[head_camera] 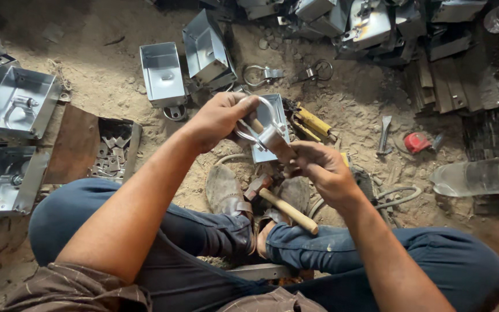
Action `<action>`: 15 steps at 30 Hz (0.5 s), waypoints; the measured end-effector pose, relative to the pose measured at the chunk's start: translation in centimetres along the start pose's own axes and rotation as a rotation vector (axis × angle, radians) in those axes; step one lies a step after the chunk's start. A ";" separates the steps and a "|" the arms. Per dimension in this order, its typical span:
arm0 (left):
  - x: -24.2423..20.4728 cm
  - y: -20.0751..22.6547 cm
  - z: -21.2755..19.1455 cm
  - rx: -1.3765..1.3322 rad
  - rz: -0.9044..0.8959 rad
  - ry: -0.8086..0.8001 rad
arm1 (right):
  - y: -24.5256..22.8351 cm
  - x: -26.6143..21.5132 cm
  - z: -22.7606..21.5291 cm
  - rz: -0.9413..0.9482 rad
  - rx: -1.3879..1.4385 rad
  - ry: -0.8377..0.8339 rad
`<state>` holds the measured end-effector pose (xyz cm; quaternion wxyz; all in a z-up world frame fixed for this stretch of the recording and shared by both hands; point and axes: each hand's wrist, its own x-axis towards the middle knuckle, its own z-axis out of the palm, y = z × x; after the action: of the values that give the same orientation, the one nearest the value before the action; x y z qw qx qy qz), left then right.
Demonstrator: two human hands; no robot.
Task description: The person sits on the ground and uses a welding torch to attach metal brackets to small rectangular metal boxes. They weld multiple points on each box, then use a hammer to tap the brackets into place before moving to the next unit.
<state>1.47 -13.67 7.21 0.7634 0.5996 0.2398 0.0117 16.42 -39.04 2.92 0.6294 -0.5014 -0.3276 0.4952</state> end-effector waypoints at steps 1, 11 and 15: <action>0.2 -0.2 0.2 -0.014 0.062 -0.014 | 1.0 0.4 -0.3 0.046 -0.037 0.111; 1.9 -1.9 -1.1 0.290 0.198 0.527 | 11.5 2.4 -0.7 0.773 0.121 0.786; 2.3 -3.2 -1.7 0.272 0.290 0.588 | 16.8 5.5 -1.0 0.772 0.137 0.778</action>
<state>2.03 -12.27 3.18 0.5654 0.6946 0.3611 0.2597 13.99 -33.96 -13.86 0.5078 -0.6891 0.1697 0.4883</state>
